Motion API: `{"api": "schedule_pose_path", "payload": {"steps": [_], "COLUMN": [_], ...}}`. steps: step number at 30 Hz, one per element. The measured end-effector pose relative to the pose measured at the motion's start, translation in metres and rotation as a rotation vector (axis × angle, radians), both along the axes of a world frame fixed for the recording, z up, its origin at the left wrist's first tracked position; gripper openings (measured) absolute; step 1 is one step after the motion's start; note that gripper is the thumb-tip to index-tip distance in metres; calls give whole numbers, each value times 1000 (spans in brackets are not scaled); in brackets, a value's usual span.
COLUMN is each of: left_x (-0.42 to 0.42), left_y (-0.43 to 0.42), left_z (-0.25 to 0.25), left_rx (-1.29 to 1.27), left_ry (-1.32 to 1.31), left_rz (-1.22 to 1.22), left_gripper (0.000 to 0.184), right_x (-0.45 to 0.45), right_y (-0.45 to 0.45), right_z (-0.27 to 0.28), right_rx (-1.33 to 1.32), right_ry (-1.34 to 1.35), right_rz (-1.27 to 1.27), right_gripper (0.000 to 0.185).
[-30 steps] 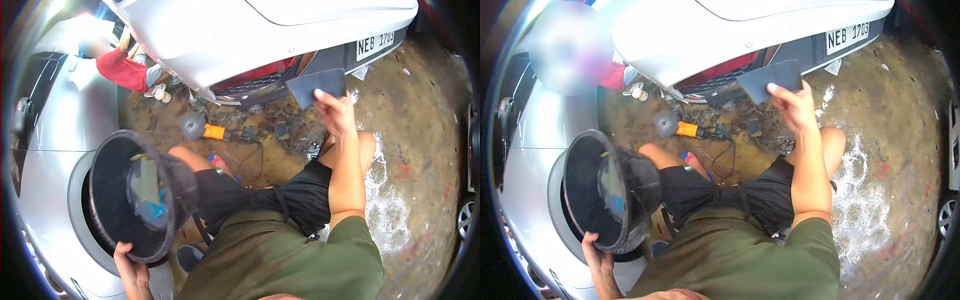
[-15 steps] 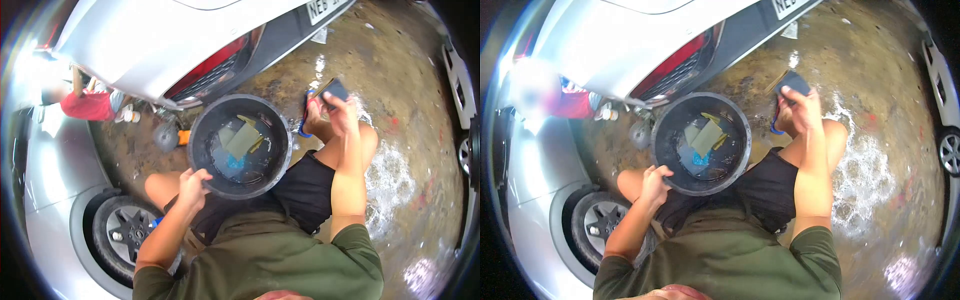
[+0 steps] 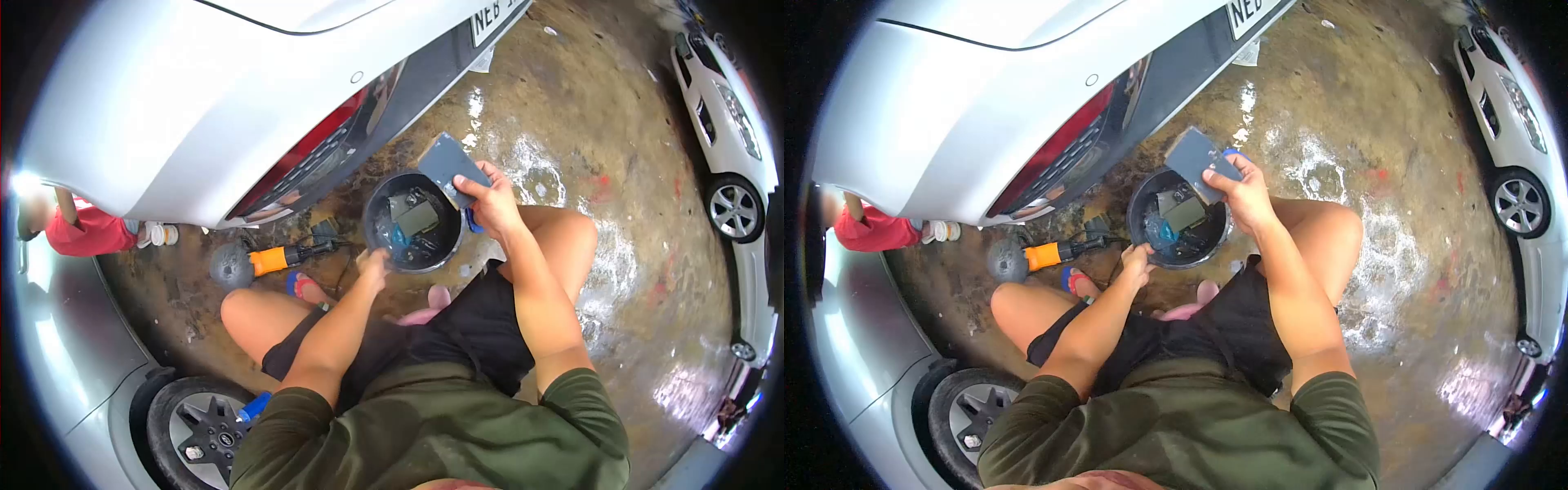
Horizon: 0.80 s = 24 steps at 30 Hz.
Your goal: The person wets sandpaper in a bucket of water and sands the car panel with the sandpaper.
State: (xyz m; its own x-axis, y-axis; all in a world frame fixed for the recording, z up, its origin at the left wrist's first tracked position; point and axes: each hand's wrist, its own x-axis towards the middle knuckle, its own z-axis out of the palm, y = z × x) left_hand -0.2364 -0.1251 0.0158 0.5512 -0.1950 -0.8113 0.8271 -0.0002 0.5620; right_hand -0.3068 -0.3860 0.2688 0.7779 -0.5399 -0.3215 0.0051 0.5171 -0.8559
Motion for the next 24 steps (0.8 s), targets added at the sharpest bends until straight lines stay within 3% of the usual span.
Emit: {"api": "schedule_pose_path", "payload": {"steps": [3,4,5,6,7,9,10,12,13,14,15,16,18,19,20,21,22,24], "left_x": [7,13,11,11,10,12,16,36,45,53,62,71,86,96,100,104,104,107], "left_y": [10,8,12,12,12,-6,-14,-15,-9,-1,11,25,51,60,64,67,69,72], "left_z": [4,-2,-6,-22,-39,15,39,106,145,191,231,256,269,267,273,277,274,281], "left_rx": [-65,113,48,334,634,811,801,444,258,59,-138,-210,-293,-221,-67,87,66,-50], "left_ry": [31,31,-113,-338,-546,-743,-782,-822,-836,-851,-862,-971,-1138,-1027,-1044,-1058,-1250,-1281], "left_rz": [-32,-168,-249,-325,-399,-176,-146,-428,-568,-724,-876,-964,-1077,-1144,-1180,-1209,-1151,-1079], "left_gripper": [23,27,33,36,39,49,53,53,53,50,48,47,46,41,40,38,36,36], "right_x": [15,22,29,36,38,36,30,30,25,5,14,18,32,40,31,25,18,5], "right_y": [-1,3,12,18,19,26,29,43,45,39,74,86,118,131,132,124,123,127], "right_z": [-30,-36,-40,-62,-100,-173,-211,-236,-283,-374,-294,-299,-250,-214,-248,-277,-285,-289], "right_rx": [-324,-457,-554,-736,-1079,-1152,-1154,-1196,-1191,-1127,-1231,-1164,-1020,-958,-1023,-1033,-997,-985], "right_ry": [134,181,290,416,405,508,620,888,936,807,1036,1118,1249,1297,1251,1142,968,776], "right_rz": [140,185,245,388,494,728,766,896,971,1088,1151,1202,1199,1141,1029,1014,818,575], "right_gripper": [24,24,26,27,23,15,23,51,58,68,76,78,85,88,95,87,85,85]}}
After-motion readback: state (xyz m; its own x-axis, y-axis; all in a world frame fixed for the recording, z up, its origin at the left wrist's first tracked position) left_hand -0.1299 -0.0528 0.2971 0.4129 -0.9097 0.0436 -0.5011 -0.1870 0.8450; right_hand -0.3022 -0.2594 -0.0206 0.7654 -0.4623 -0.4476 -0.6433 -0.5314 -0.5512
